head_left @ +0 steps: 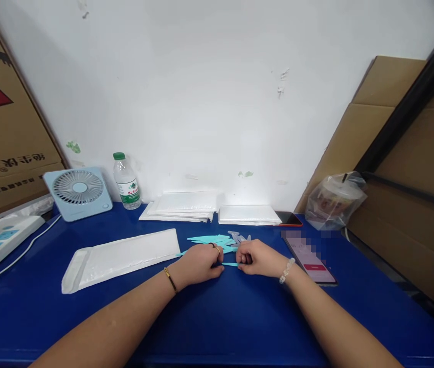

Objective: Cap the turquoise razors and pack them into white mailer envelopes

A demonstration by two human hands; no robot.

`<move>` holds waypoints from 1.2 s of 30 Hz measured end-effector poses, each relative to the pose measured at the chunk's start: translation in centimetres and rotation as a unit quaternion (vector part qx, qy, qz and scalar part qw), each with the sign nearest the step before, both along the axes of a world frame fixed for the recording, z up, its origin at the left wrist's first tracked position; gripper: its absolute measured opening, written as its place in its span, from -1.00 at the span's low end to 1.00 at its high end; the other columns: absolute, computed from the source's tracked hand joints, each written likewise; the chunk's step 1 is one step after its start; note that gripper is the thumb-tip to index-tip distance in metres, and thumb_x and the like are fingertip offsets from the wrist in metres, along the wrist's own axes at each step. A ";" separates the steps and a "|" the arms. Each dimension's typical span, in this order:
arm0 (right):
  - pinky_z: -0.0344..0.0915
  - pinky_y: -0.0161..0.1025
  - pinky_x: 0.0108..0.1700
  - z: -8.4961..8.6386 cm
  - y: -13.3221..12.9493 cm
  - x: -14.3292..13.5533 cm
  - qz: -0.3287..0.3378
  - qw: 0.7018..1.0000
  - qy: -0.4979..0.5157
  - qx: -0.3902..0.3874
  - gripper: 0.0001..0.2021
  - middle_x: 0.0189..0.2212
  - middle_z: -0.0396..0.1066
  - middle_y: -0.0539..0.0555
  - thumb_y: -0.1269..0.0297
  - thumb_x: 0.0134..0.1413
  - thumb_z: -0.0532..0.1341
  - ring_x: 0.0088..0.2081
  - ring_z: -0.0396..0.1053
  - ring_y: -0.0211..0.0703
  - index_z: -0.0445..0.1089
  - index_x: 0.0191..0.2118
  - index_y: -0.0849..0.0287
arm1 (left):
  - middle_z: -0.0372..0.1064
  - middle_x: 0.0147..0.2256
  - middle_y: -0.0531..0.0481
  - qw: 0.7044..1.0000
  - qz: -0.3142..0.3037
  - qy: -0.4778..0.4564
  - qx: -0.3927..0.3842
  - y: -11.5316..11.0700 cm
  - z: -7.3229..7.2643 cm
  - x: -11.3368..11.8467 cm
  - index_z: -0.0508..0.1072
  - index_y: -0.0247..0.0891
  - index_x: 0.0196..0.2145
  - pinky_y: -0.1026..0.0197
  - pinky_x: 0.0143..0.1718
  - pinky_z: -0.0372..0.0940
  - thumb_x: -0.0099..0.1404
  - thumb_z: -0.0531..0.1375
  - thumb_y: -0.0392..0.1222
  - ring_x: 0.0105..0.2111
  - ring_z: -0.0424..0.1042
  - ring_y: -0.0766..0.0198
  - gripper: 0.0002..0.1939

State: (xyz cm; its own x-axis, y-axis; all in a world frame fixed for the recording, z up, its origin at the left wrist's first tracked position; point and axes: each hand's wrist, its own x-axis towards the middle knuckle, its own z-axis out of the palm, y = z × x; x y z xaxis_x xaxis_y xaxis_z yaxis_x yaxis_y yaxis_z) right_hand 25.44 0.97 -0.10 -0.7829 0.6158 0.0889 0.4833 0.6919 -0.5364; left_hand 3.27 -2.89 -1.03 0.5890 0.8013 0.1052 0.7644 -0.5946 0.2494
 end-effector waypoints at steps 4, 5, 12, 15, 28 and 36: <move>0.14 -0.37 -0.44 -0.3 -0.2 -0.9 0.004 0.999 0.007 0.054 -0.87 -0.53 0.36 0.00 0.54 -0.20 0.16 -0.48 0.27 -0.27 0.37 -0.49 0.19 | 0.37 -0.38 0.05 1.000 -0.020 -0.018 -0.008 0.0 0.0 0.1 0.33 -0.18 -0.27 0.28 -0.45 0.07 0.22 0.10 -0.03 -0.41 0.33 0.27 -0.80; 0.13 -0.37 -0.44 -0.4 -0.3 -1.1 0.007 0.998 0.013 0.060 -0.88 -0.53 0.35 -0.01 0.54 -0.20 0.16 -0.47 0.26 -0.27 0.37 -0.49 0.19 | 0.37 -0.39 0.04 1.000 -0.024 -0.016 -0.006 0.1 0.0 0.1 0.34 -0.19 -0.31 0.28 -0.44 0.08 0.25 0.06 -0.07 -0.40 0.33 0.27 -0.83; 0.14 -0.37 -0.42 -0.2 0.2 -0.1 0.001 0.999 0.007 0.044 -0.96 -0.46 0.35 0.02 0.39 -0.07 0.20 -0.45 0.28 -0.26 0.39 -0.41 0.19 | 0.35 -0.42 0.03 1.000 0.007 -0.020 -0.007 0.6 0.3 -0.2 0.36 -0.21 -0.31 0.29 -0.46 0.05 0.27 0.02 -0.09 -0.44 0.31 0.29 -0.80; 0.14 -0.38 -0.42 -0.1 0.4 0.3 -0.002 0.999 -0.002 0.048 -0.97 -0.47 0.33 0.01 0.39 -0.04 0.20 -0.47 0.26 -0.29 0.38 -0.44 0.21 | 0.35 -0.41 0.06 1.000 -0.002 -0.024 -0.009 0.5 0.1 -0.2 0.37 -0.19 -0.26 0.30 -0.48 0.03 0.20 0.11 -0.04 -0.43 0.31 0.29 -0.78; 0.17 -0.39 -0.47 -0.7 1.1 0.6 -0.063 0.995 0.078 -0.023 -0.84 -0.53 0.37 -0.01 0.21 -0.04 0.24 -0.51 0.29 -0.30 0.43 -0.40 0.21 | 0.34 -0.42 0.04 0.998 0.031 -0.053 0.001 1.4 0.6 -1.3 0.35 -0.21 -0.41 0.30 -0.44 0.05 0.24 0.05 -0.19 -0.44 0.29 0.30 -0.87; 0.16 -0.38 -0.49 -0.3 1.9 1.8 -0.096 0.985 0.115 -0.086 -0.78 -0.57 0.39 0.00 0.15 -0.08 0.27 -0.55 0.28 -0.30 0.46 -0.45 0.23 | 0.35 -0.39 0.03 0.996 0.043 -0.080 -0.009 1.8 1.2 -1.7 0.36 -0.23 -0.40 0.31 -0.45 0.08 0.25 0.04 -0.14 -0.44 0.29 0.30 -0.84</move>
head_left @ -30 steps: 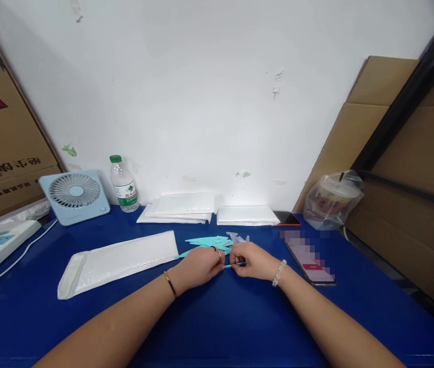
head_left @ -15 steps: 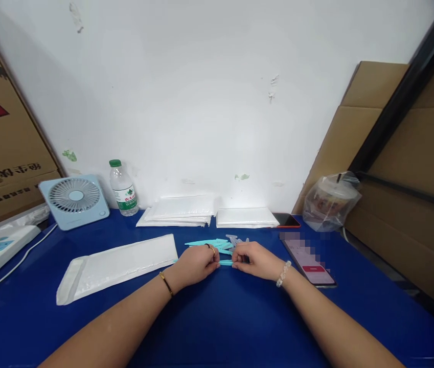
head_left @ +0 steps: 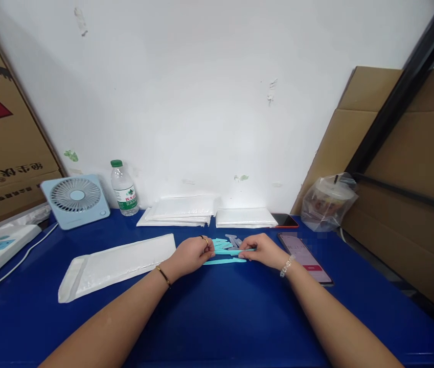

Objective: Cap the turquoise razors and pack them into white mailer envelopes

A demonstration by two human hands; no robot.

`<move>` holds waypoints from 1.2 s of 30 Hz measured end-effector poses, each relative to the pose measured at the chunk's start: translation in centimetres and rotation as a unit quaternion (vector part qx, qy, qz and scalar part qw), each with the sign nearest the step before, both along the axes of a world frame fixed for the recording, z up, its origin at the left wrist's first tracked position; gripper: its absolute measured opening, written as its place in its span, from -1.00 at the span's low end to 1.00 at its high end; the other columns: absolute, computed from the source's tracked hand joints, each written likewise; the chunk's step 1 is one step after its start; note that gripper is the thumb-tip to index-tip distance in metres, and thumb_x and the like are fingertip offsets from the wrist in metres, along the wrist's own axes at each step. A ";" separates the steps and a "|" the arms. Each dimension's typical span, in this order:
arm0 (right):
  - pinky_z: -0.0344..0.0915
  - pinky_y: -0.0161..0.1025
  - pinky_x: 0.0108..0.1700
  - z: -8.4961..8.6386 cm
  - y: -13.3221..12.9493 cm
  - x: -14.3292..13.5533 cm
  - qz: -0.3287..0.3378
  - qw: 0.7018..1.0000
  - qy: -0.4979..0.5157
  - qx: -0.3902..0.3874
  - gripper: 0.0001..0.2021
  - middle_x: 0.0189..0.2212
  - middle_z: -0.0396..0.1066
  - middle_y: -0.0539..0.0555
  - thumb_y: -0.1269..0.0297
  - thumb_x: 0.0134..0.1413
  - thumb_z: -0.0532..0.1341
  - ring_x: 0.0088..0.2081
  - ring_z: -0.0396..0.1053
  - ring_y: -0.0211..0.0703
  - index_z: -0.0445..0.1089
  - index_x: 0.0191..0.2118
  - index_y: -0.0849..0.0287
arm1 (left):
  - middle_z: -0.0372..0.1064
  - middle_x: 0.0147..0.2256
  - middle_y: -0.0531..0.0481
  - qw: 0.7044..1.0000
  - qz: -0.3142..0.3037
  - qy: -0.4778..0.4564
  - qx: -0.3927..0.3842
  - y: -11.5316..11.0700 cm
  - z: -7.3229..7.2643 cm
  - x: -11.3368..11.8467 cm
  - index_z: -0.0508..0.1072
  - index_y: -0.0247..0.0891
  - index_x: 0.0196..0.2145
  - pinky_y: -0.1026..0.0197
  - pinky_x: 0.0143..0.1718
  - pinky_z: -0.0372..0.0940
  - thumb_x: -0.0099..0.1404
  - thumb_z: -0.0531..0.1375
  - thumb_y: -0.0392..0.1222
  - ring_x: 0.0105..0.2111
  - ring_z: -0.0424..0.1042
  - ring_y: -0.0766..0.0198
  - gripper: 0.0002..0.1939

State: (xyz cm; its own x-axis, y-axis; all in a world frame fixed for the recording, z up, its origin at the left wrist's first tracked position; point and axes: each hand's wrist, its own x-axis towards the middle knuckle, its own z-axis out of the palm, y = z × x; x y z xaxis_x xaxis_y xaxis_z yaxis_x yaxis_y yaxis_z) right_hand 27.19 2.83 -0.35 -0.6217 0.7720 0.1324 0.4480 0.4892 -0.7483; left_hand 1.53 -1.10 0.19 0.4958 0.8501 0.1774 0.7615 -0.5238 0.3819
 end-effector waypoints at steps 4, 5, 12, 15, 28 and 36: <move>0.17 -0.38 -0.52 0.0 0.2 0.3 -0.020 0.998 0.027 -0.048 -0.74 -0.60 0.40 0.02 0.11 -0.12 0.29 -0.58 0.28 -0.30 0.47 -0.42 0.24 | 0.35 -0.38 0.04 1.000 -0.001 -0.010 0.010 -0.1 0.3 0.0 0.36 -0.22 -0.37 0.30 -0.45 0.08 0.26 0.03 -0.14 -0.43 0.29 0.30 -0.84; 0.18 -0.38 -0.52 -0.1 0.2 0.3 -0.021 0.998 0.031 -0.051 -0.73 -0.60 0.40 0.02 0.10 -0.13 0.29 -0.58 0.28 -0.30 0.47 -0.42 0.24 | 0.36 -0.38 0.03 1.000 0.000 -0.011 0.012 -0.1 0.4 0.0 0.36 -0.21 -0.37 0.30 -0.45 0.08 0.26 0.03 -0.14 -0.43 0.30 0.30 -0.83; 0.19 -0.38 -0.53 -0.1 0.2 0.2 -0.031 0.996 0.046 -0.067 -0.72 -0.61 0.41 0.03 0.10 -0.17 0.31 -0.58 0.29 -0.30 0.46 -0.43 0.26 | 0.37 -0.36 0.03 1.000 0.004 -0.018 0.020 -0.1 0.5 -0.1 0.37 -0.22 -0.39 0.30 -0.44 0.09 0.25 0.04 -0.14 -0.43 0.31 0.30 -0.83; 0.20 -0.36 -0.52 0.1 0.6 1.0 -0.054 0.994 0.064 -0.067 -0.72 -0.63 0.39 0.02 0.11 -0.20 0.33 -0.58 0.31 -0.28 0.45 -0.43 0.26 | 0.36 -0.40 0.03 0.999 0.030 -0.022 0.027 0.5 0.3 -1.1 0.37 -0.22 -0.41 0.30 -0.46 0.06 0.24 0.04 -0.16 -0.46 0.29 0.31 -0.84; 0.34 -0.39 -0.45 -2.1 2.4 0.7 -0.188 0.886 0.342 -0.249 -0.75 -0.48 0.44 0.07 0.26 -0.23 0.38 -0.49 0.38 -0.31 0.46 -0.36 0.27 | 0.20 -0.56 0.10 0.982 0.086 -0.166 -0.035 2.5 -1.2 -2.8 0.34 -0.26 -0.37 0.31 -0.54 0.02 0.23 0.02 0.00 -0.56 0.15 0.35 -0.73; 0.34 -0.30 0.04 -1.9 2.5 0.7 -0.149 0.794 0.470 -0.355 -0.79 -0.17 0.43 0.17 0.60 -0.08 0.17 0.00 0.34 -0.12 0.41 -0.27 0.27 | 0.20 -0.54 0.08 0.983 0.075 -0.166 -0.019 2.7 -1.5 -2.5 0.32 -0.25 -0.38 0.29 -0.49 0.04 0.27 -0.04 0.00 -0.53 0.14 0.34 -0.71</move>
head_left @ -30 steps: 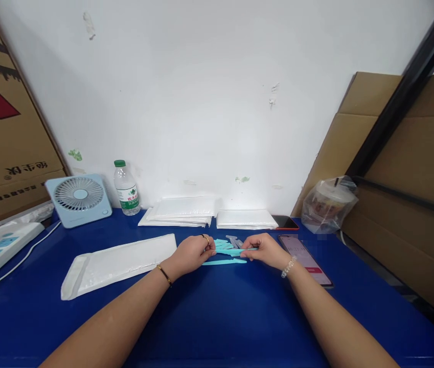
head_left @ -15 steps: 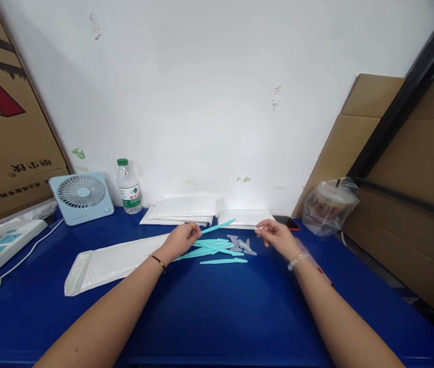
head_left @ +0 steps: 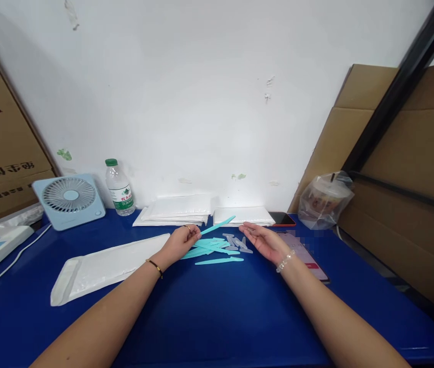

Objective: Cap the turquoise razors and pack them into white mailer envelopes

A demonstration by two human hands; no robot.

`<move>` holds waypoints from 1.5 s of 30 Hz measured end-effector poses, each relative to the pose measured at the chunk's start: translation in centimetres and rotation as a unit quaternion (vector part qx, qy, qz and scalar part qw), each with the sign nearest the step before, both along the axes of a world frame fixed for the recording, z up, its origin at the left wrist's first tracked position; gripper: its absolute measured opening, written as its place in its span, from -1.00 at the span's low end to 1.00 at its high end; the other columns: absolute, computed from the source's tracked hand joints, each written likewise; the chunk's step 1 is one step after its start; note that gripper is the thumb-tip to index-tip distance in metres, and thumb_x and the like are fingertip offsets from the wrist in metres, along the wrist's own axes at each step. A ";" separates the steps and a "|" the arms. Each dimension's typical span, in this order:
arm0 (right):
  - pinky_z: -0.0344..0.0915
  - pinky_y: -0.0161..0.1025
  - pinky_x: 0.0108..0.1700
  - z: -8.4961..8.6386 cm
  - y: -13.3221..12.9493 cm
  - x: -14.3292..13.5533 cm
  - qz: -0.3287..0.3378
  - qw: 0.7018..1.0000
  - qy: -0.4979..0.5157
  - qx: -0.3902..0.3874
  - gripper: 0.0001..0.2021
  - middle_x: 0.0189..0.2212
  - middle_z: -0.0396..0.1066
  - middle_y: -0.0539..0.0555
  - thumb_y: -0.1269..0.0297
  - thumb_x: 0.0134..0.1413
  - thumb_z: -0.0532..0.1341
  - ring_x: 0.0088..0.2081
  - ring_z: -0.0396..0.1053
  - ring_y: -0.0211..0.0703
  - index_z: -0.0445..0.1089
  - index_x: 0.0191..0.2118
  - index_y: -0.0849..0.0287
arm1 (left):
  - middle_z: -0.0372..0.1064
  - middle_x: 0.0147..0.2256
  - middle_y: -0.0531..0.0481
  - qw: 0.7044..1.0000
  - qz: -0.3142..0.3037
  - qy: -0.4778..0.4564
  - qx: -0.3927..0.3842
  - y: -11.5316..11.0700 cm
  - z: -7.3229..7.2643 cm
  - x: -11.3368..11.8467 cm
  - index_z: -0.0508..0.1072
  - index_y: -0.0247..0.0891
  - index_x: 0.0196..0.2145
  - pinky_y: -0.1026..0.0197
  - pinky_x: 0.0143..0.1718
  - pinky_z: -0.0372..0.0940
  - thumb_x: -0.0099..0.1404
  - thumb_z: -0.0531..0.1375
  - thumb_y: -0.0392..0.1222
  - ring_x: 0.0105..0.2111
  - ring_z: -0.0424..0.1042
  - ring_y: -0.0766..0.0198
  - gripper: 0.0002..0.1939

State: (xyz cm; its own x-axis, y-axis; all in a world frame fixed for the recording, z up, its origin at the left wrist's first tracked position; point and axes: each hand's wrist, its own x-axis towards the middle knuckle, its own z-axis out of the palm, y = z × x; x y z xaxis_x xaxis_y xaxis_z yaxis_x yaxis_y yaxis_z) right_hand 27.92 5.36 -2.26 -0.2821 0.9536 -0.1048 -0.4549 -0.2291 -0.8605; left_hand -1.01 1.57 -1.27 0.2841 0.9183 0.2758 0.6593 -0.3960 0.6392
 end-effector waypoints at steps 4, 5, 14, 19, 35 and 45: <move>0.34 -0.34 0.04 0.3 -0.1 -0.2 -0.009 1.000 0.024 -0.005 -0.75 -0.15 0.42 0.23 0.60 -0.05 0.15 0.01 0.33 -0.13 0.34 -0.19 0.30 | 0.21 -0.53 0.08 1.000 -0.009 0.005 -0.001 0.1 -0.3 0.1 0.32 -0.24 -0.40 0.29 -0.48 0.05 0.27 -0.05 0.00 -0.52 0.16 0.33 -0.70; 0.34 -0.34 0.02 0.3 -0.2 -0.3 -0.013 1.000 0.019 -0.003 -0.76 -0.15 0.43 0.23 0.56 -0.02 0.17 -0.01 0.35 -0.14 0.32 -0.17 0.29 | 0.22 -0.52 0.08 1.000 -0.013 0.007 0.002 0.2 -0.3 0.1 0.32 -0.24 -0.40 0.29 -0.47 0.06 0.27 -0.05 0.00 -0.51 0.17 0.33 -0.70; 0.42 -0.33 -0.25 -0.7 -0.2 -0.5 0.003 0.993 -0.092 0.071 -0.86 -0.15 0.45 0.17 0.37 -0.04 0.27 -0.34 0.46 -0.26 0.36 -0.29 0.23 | 0.20 -0.53 0.09 1.000 -0.006 -0.029 0.005 0.5 -0.6 0.1 0.31 -0.26 -0.42 0.30 -0.44 0.09 0.27 -0.03 0.02 -0.52 0.16 0.35 -0.69; 0.33 -0.33 0.01 -0.7 0.2 -0.2 -0.006 0.998 -0.047 0.049 -0.78 -0.14 0.43 0.17 0.51 -0.10 0.27 -0.05 0.37 -0.14 0.42 -0.23 0.26 | 0.12 -0.55 0.12 0.993 0.003 -0.113 -0.025 0.6 -0.8 0.0 0.29 -0.26 -0.41 0.34 -0.51 0.07 0.24 0.01 0.04 -0.55 0.07 0.39 -0.70; 0.30 -0.27 -0.35 0.1 -1.0 -1.0 0.043 0.965 -0.200 0.163 -0.64 -0.47 0.47 0.07 0.09 -0.11 0.30 -0.49 0.37 -0.28 0.45 -0.21 0.24 | 0.10 -0.54 0.13 0.974 0.010 -0.218 -0.059 1.0 -1.1 -0.3 0.25 -0.26 -0.39 0.33 -0.49 0.08 0.21 0.05 0.10 -0.54 0.09 0.40 -0.67; 0.29 -0.29 -0.37 -0.1 -1.0 -1.0 0.061 0.963 -0.208 0.162 -0.64 -0.48 0.46 0.06 0.07 -0.10 0.28 -0.50 0.38 -0.27 0.43 -0.23 0.24 | 0.13 -0.52 0.11 0.982 0.004 -0.183 -0.051 0.7 -0.4 -0.3 0.27 -0.26 -0.39 0.35 -0.51 0.08 0.21 0.05 0.07 -0.55 0.07 0.41 -0.69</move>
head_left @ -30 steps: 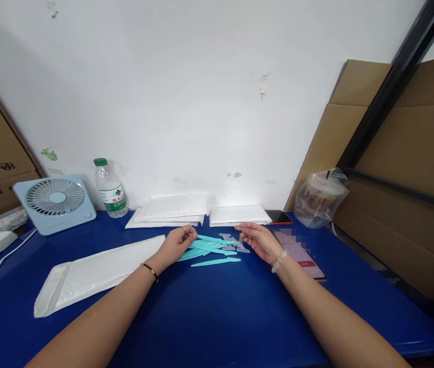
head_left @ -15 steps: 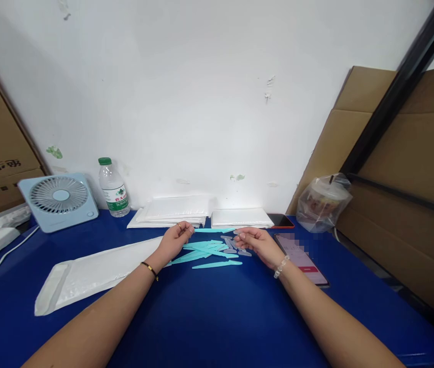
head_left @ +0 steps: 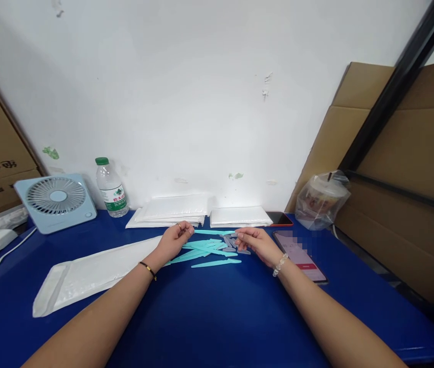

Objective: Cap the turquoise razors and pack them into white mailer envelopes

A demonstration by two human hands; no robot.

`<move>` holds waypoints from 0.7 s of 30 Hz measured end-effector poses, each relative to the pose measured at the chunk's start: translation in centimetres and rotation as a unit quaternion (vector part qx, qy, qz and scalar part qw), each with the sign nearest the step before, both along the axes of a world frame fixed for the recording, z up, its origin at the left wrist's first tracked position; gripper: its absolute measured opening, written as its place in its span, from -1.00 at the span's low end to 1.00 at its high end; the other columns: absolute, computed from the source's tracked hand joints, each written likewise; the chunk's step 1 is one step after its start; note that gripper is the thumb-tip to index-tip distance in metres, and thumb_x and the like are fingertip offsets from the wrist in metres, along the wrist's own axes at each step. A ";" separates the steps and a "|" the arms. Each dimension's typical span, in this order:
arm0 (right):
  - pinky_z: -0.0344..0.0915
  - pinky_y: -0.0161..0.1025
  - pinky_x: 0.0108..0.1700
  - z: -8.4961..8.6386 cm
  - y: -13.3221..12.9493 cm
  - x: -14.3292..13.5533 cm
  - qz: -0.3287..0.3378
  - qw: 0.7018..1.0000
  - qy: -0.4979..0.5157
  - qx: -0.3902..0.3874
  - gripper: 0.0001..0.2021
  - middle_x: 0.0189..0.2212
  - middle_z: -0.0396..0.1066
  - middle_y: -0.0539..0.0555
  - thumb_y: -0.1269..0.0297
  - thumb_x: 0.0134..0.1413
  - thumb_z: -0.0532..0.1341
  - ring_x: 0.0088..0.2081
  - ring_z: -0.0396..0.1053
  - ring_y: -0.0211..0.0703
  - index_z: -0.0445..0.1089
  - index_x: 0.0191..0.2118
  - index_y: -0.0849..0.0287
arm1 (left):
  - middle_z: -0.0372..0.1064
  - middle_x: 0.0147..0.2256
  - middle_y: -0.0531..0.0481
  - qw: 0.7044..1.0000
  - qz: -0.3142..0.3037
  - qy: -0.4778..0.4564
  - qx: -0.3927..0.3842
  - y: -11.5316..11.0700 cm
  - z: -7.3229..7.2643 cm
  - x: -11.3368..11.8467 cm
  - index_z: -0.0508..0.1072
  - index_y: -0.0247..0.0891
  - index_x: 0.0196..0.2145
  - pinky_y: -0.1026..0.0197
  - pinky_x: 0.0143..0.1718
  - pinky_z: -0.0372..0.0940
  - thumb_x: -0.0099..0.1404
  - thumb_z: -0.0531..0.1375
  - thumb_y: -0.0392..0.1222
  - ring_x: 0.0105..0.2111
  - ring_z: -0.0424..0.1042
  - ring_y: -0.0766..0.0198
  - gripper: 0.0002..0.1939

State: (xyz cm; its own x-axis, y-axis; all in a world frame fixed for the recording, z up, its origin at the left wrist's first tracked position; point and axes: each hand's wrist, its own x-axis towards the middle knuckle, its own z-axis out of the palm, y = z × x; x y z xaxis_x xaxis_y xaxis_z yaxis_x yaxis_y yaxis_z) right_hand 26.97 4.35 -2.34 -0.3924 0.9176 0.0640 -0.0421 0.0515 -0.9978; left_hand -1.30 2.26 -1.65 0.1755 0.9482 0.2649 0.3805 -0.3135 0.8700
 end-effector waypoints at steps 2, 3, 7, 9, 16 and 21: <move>0.28 -0.30 -0.38 0.1 0.0 0.0 0.005 1.000 -0.002 0.007 -0.65 -0.48 0.46 0.06 0.08 -0.08 0.27 -0.50 0.37 -0.28 0.43 -0.22 0.24 | 0.15 -0.51 0.10 1.000 -0.002 0.009 0.004 0.0 0.0 -0.1 0.27 -0.27 -0.39 0.35 -0.51 0.08 0.22 0.05 0.06 -0.54 0.07 0.41 -0.70; 0.27 -0.30 -0.38 0.1 -0.1 0.0 0.008 1.000 -0.005 0.010 -0.65 -0.48 0.45 0.05 0.08 -0.07 0.27 -0.50 0.37 -0.29 0.43 -0.22 0.24 | 0.16 -0.50 0.10 1.000 -0.002 0.011 0.007 0.0 0.0 -0.1 0.28 -0.27 -0.39 0.35 -0.51 0.08 0.22 0.05 0.05 -0.54 0.07 0.40 -0.71; 0.27 -0.30 -0.38 0.1 -0.2 -0.2 0.027 0.999 -0.019 0.010 -0.64 -0.47 0.45 0.05 0.07 -0.07 0.26 -0.51 0.37 -0.29 0.44 -0.22 0.24 | 0.19 -0.50 0.11 0.999 -0.011 0.023 0.019 0.1 -0.3 0.1 0.30 -0.27 -0.41 0.35 -0.49 0.09 0.22 0.06 0.03 -0.53 0.11 0.40 -0.72; 0.27 -0.30 -0.38 0.1 -0.3 -0.2 0.042 0.999 -0.029 0.010 -0.63 -0.47 0.45 0.05 0.06 -0.07 0.26 -0.50 0.38 -0.29 0.43 -0.19 0.24 | 0.20 -0.51 0.10 0.999 -0.024 0.046 0.015 0.0 -0.3 0.3 0.32 -0.28 -0.42 0.34 -0.48 0.09 0.22 0.05 0.03 -0.53 0.13 0.39 -0.70; 0.19 -0.35 -0.47 1.1 -0.4 1.0 0.118 0.965 -0.218 0.084 -0.67 -0.53 0.42 0.04 0.08 -0.01 0.20 -0.54 0.29 -0.31 0.48 -0.26 0.26 | 0.29 -0.47 0.04 0.967 -0.136 0.216 -0.014 -1.6 1.3 0.6 0.40 -0.27 -0.44 0.31 -0.46 0.13 0.20 0.07 0.07 -0.48 0.24 0.34 -0.66; 0.19 -0.32 -0.38 1.2 0.2 2.1 0.004 0.893 -0.377 0.248 -0.83 -0.43 0.41 0.05 0.23 -0.02 0.19 -0.44 0.28 -0.26 0.48 -0.37 0.18 | 0.33 -0.31 -0.01 0.931 -0.085 0.345 0.082 -2.3 1.8 1.0 0.42 -0.19 -0.24 0.25 -0.33 0.17 0.17 0.12 0.04 -0.34 0.31 0.23 -0.70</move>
